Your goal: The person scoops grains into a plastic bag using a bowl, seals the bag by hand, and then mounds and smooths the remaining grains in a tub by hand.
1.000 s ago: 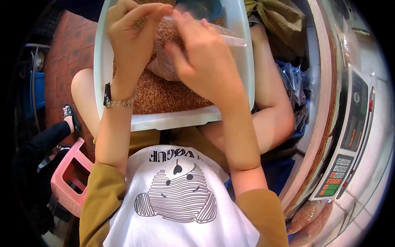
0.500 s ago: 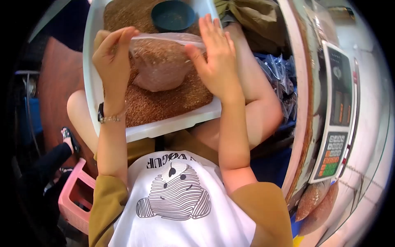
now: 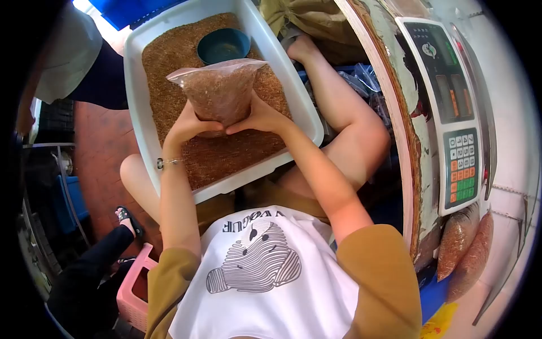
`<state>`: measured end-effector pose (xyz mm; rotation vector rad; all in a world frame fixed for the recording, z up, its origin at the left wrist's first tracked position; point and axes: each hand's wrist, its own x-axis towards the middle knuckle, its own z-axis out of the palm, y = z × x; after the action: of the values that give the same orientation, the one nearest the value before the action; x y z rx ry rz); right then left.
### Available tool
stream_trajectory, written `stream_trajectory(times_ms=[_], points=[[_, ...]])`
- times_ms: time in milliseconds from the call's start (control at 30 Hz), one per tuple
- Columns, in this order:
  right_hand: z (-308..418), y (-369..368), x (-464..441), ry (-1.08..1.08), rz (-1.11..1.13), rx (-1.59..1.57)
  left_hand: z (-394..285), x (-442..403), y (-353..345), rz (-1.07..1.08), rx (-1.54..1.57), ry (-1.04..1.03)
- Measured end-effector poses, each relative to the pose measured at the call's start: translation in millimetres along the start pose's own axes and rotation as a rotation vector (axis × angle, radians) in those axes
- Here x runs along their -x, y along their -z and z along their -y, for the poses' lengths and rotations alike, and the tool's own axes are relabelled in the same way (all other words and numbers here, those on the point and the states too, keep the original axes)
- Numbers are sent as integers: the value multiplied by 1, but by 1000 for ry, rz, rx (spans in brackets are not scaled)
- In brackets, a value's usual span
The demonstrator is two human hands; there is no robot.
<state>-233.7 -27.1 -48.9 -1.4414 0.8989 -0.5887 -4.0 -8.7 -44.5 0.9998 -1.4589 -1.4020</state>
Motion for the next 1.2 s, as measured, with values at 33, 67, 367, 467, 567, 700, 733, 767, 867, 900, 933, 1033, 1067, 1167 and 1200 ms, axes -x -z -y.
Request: stream_trajectory(times_ms=[33, 67, 367, 467, 567, 700, 733, 767, 867, 900, 933, 1033, 1067, 1167, 1200], points=[[5, -3, 1, 4, -28, 23, 0, 0, 0, -27, 27, -6], [11, -5, 4, 10, -56, 47, 0, -2, -4, -55, 54, -13], [59, -22, 19, 188, -229, 192, -36, 5, -2, -173, -12, -104], [93, -23, 31, 360, -272, 192, -91, 19, -7, -178, 30, -154], [116, -23, 49, 408, -298, 144, -160, 44, -14, -103, -34, -206], [121, -31, 74, 440, -358, 18, -213, 58, -44, 20, -167, -366], [122, -32, 76, 445, -373, -26, -224, 56, -54, 44, -192, -407], [122, -34, 77, 449, -390, -59, -233, 54, -64, 70, -207, -446], [134, -20, 102, 477, -476, -178, -268, 50, -111, 148, -223, -595], [138, -18, 110, 490, -502, -214, -278, 50, -123, 163, -226, -646], [142, -16, 115, 512, -529, -251, -287, 52, -132, 178, -228, -692], [152, -11, 130, 573, -620, -376, -310, 51, -147, 208, -215, -818], [157, -9, 145, 606, -656, -424, -317, 54, -154, 211, -219, -855], [176, -4, 179, 731, -778, -544, -332, 59, -163, 196, -230, -932], [183, -1, 195, 784, -826, -587, -333, 58, -163, 190, -243, -939]])
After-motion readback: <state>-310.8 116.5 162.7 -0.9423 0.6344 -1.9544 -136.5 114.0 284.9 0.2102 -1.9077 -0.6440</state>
